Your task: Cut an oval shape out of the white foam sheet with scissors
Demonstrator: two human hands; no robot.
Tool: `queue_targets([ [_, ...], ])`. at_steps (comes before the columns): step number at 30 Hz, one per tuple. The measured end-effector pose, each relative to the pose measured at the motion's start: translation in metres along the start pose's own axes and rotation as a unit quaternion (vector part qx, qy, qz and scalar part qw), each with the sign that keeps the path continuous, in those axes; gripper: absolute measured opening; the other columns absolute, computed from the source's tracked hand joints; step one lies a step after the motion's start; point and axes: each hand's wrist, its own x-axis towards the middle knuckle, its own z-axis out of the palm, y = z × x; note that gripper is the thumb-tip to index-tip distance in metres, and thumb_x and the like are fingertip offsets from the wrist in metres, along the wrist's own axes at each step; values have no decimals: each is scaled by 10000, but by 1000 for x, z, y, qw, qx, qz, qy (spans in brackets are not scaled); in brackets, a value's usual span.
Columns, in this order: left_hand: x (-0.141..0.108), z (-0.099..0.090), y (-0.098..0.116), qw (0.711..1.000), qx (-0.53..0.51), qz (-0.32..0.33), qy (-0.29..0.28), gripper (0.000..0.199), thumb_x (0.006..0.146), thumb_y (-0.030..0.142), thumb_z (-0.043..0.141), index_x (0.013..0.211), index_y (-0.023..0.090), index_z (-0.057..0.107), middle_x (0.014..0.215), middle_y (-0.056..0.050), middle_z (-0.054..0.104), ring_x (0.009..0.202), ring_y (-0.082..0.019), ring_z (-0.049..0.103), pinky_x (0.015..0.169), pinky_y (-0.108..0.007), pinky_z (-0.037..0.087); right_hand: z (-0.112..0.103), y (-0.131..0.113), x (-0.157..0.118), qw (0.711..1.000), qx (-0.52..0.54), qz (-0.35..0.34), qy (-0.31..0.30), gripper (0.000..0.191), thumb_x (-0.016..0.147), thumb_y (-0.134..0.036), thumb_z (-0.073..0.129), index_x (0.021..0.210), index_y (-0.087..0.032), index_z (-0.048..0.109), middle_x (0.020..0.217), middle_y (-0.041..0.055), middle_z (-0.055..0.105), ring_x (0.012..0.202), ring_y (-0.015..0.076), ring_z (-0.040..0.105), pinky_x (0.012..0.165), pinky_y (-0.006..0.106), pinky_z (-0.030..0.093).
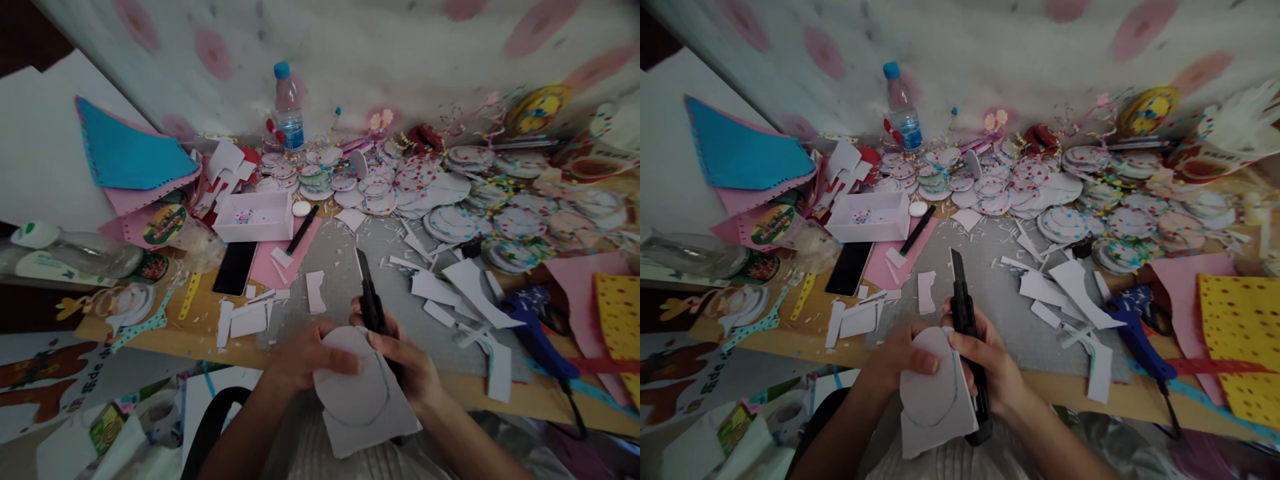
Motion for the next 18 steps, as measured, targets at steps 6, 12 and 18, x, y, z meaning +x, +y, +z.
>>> queue_targets([
  [6, 14, 4, -27, 997, -45, 61, 20, 566, 331, 638, 778, 469, 179, 478, 380, 25, 450, 339, -91, 435, 380, -235, 373, -2, -9, 2, 991, 26, -120, 48, 257, 734, -370, 660, 935, -260, 543, 612, -82, 322, 380, 54, 97, 255, 162, 149],
  [12, -3, -20, -38, 984, -8, 125, 125, 528, 441, 600, 807, 567, 149, 563, 479, 18, 528, 412, -75, 471, 410, -196, 351, -35, -46, 15, 968, -52, -234, 72, 191, 797, -344, 613, 943, -268, 516, 592, -97, 291, 380, 57, 92, 255, 151, 98],
  [18, -26, -27, -1, 843, 393, 221, 294, 267, 804, 392, 631, 728, 141, 679, 654, -22, 656, 619, -147, 585, 570, -243, 425, -54, -31, 26, 895, -368, -189, 170, 359, 794, -455, 656, 1018, -248, 468, 598, -88, 463, 392, 86, 414, 346, 199, 354],
])
